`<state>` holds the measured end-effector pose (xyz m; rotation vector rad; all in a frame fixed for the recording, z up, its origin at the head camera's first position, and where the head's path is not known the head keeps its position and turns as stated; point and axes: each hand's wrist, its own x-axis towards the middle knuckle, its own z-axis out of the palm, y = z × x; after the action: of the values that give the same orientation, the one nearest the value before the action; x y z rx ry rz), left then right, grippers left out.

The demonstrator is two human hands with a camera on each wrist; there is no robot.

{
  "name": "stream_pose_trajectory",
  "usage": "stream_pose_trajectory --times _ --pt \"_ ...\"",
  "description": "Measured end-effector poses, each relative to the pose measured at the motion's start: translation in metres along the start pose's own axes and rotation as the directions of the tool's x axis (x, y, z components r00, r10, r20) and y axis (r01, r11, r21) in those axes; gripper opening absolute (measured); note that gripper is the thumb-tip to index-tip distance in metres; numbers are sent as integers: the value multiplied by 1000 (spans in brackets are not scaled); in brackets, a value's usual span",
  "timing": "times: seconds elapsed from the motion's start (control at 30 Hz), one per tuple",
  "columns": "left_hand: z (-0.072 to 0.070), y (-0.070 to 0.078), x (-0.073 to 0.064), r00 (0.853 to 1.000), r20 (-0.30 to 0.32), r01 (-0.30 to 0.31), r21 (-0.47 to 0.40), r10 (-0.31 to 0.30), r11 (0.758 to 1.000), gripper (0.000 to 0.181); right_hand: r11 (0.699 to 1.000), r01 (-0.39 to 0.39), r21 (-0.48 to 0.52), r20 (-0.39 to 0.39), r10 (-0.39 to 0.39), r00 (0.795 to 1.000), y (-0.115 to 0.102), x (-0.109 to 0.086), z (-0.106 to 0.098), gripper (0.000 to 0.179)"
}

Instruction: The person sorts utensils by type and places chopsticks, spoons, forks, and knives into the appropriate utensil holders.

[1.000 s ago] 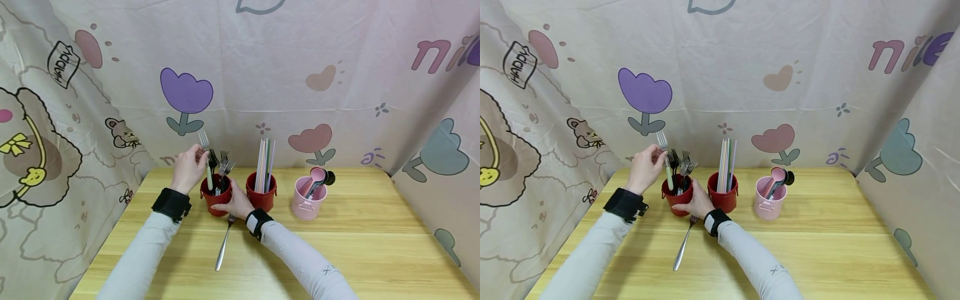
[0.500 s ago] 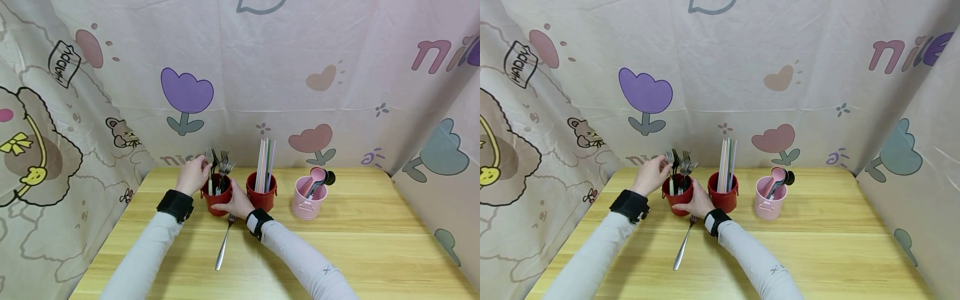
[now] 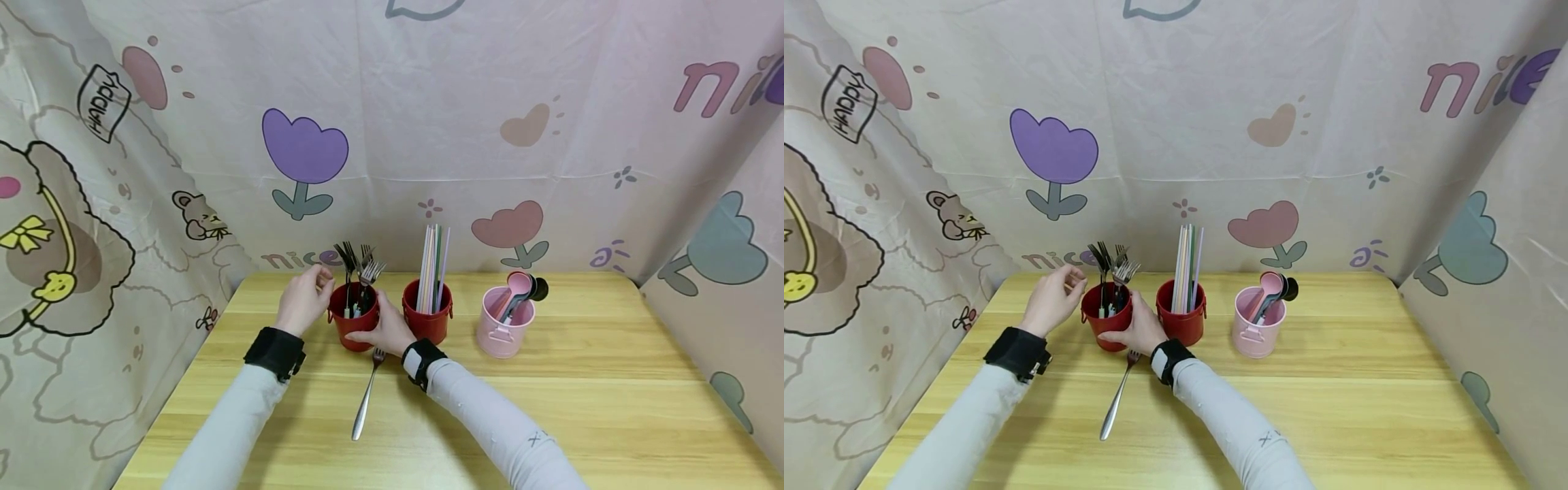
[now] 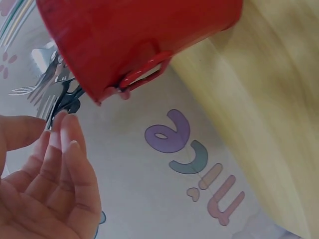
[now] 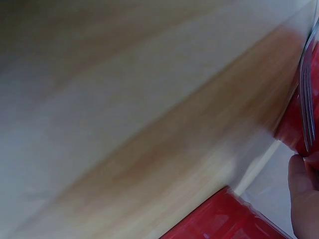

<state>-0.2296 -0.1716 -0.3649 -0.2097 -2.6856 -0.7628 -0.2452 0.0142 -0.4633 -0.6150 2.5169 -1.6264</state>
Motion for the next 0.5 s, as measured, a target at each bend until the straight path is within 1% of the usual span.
stream_pose_trajectory --times 0.17,0.27,0.37,0.5 --pt "1 -6 -10 999 -33 -13 2 13 1000 12 1000 2 -8 -1 -2 1000 1 0 0 94" --pt "1 -9 -17 999 -40 -12 -10 11 1000 12 1000 3 -12 -3 -3 1000 2 1 1 95" --pt "2 -12 -24 999 -44 6 -23 -7 1000 12 1000 6 -8 -3 -6 1000 2 1 1 95" --pt "3 -16 -33 998 -50 30 -20 -31 999 13 1000 14 -5 -5 -14 1000 3 1 1 95"
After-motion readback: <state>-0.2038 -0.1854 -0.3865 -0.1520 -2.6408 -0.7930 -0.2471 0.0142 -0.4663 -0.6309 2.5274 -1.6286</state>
